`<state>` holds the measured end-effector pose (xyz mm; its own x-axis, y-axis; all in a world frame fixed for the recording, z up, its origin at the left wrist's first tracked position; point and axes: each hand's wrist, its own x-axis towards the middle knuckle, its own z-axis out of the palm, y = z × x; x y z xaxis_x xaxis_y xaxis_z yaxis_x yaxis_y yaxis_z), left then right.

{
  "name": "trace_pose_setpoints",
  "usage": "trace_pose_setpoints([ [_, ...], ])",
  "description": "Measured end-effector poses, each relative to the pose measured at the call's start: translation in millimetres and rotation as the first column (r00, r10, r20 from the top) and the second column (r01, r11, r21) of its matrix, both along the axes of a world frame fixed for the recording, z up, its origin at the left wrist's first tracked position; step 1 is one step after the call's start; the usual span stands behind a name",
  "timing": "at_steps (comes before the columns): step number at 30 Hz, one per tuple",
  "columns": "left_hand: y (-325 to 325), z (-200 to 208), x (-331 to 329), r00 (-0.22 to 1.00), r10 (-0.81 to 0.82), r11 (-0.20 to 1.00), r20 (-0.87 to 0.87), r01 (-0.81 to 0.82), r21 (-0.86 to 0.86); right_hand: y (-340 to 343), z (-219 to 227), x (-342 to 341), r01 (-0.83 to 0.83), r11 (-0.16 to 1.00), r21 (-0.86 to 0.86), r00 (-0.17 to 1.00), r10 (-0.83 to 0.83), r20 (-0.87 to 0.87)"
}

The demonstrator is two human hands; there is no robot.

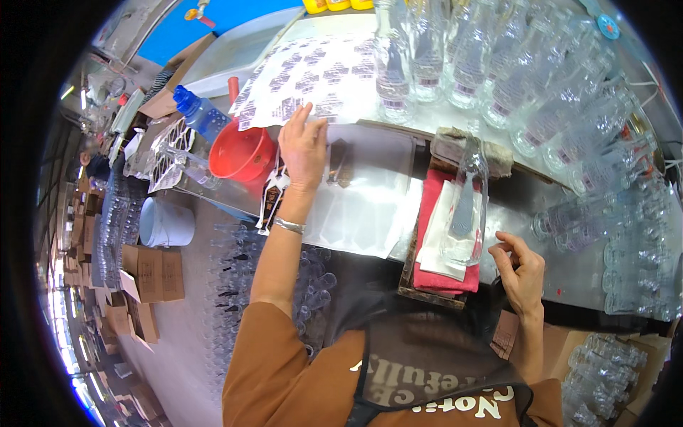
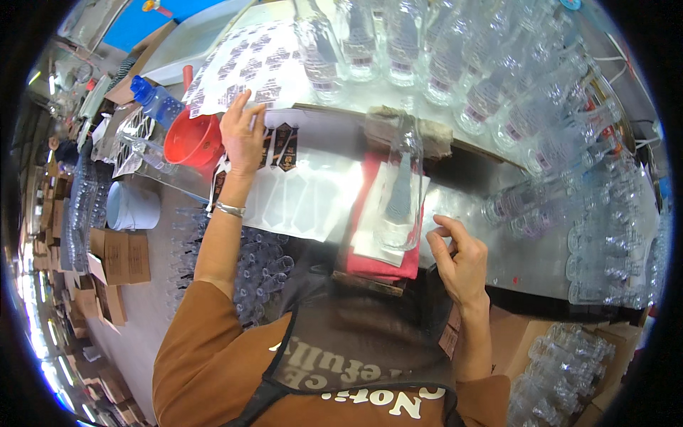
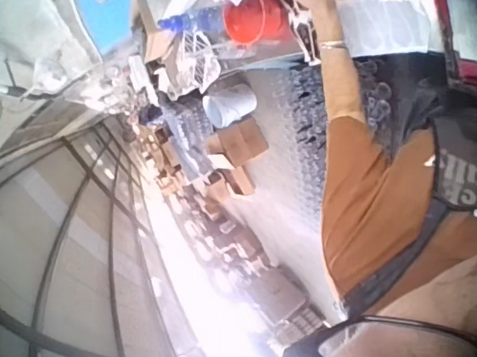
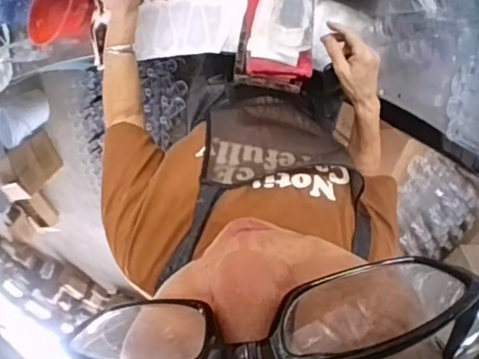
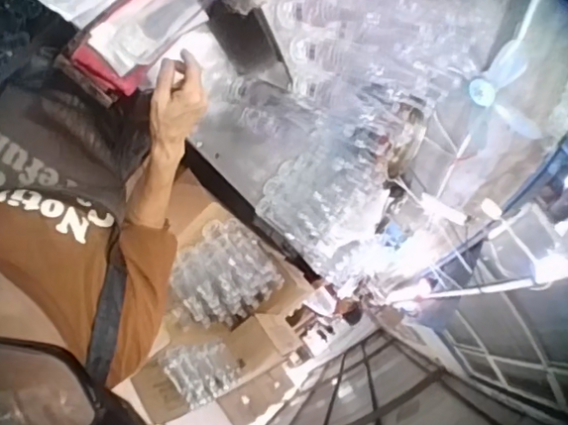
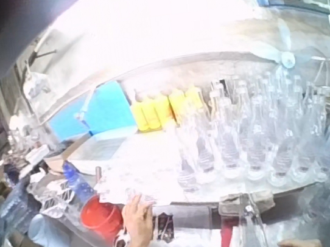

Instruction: The person repeatedly picks up clear plastic bottles, applies a printed label to each bottle, and places the labeled bottles into a stack on the table. The person also peels labels from a sheet and handles a small red container during the process.

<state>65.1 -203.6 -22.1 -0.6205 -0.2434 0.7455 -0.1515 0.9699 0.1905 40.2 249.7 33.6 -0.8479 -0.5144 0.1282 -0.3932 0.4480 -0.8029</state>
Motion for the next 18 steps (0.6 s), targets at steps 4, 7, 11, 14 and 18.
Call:
trace_pose_setpoints([
  [4,21,20,-1,0.998,-0.061,0.998,-0.008,0.061,0.005,-1,-1,6,-0.068,0.998,0.013,0.994,0.066,0.085],
  [7,3,11,-6,0.992,-0.107,0.993,0.066,0.110,-0.041,-9,-1,10,-0.138,0.989,0.047,0.990,0.139,-0.016],
  [11,3,20,-2,0.994,-0.070,0.996,0.084,0.074,-0.046,-17,-11,14,-0.105,0.987,0.124,0.988,0.118,-0.099],
  [14,37,30,14,0.985,-0.085,0.894,0.149,0.009,0.448,-20,-23,13,-0.077,0.991,0.108,0.975,0.098,-0.198],
  [18,111,43,24,0.902,-0.421,0.431,-0.097,0.293,0.853,-21,-21,14,-0.072,0.991,0.117,0.967,0.098,-0.236],
])
